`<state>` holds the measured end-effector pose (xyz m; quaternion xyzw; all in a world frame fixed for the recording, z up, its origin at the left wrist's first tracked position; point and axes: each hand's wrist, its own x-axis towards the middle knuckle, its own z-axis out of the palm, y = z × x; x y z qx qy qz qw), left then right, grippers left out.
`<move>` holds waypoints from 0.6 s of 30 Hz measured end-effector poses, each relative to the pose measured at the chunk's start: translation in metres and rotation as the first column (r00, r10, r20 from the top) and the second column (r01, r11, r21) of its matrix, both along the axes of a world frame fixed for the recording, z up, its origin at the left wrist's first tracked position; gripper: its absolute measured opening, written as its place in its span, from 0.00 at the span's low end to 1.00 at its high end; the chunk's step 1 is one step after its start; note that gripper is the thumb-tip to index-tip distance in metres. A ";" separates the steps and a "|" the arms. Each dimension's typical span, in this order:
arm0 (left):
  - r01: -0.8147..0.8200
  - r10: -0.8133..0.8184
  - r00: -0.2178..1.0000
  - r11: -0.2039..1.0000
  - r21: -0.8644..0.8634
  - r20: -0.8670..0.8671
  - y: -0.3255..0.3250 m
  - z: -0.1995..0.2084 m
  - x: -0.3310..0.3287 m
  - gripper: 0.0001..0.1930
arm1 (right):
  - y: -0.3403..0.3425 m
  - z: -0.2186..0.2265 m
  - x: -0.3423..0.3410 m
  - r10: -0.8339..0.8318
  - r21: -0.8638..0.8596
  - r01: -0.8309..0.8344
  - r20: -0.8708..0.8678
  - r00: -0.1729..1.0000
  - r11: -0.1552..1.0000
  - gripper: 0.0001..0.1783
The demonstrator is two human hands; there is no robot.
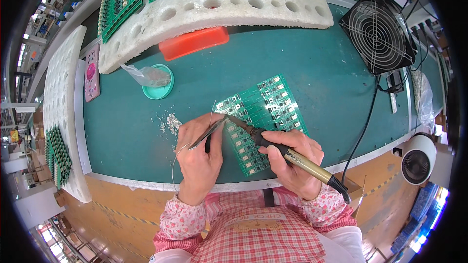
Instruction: The person solders components onto a circuit board using a soldering iron and solder wire, places it onto a stack, and takes a new circuit board to solder before working on it with tweezers.
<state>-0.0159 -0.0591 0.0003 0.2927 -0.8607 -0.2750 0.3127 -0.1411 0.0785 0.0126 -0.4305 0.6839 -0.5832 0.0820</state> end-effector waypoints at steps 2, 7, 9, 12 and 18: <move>0.001 -0.001 1.000 1.000 -0.003 -0.002 0.000 0.000 0.000 0.12 | -0.002 0.002 -0.002 0.010 -0.012 -0.011 -0.047 0.999 1.000 0.16; 0.004 -0.004 1.000 1.000 -0.014 -0.003 0.000 0.001 -0.001 0.12 | -0.002 0.006 -0.006 0.070 0.026 -0.067 -0.143 0.987 0.997 0.11; 0.005 -0.005 1.000 1.000 -0.024 -0.002 0.000 0.001 -0.001 0.12 | -0.002 0.006 -0.007 0.084 0.029 -0.080 -0.226 0.970 0.996 0.10; 0.007 -0.007 1.000 1.000 -0.026 0.003 0.000 0.001 -0.002 0.12 | -0.003 0.009 -0.009 0.079 0.016 -0.078 -0.286 0.955 0.997 0.10; -0.004 0.005 1.000 0.999 -0.034 0.007 0.001 0.001 -0.002 0.12 | 0.004 0.005 -0.011 0.023 -0.042 -0.036 -0.267 0.963 0.999 0.10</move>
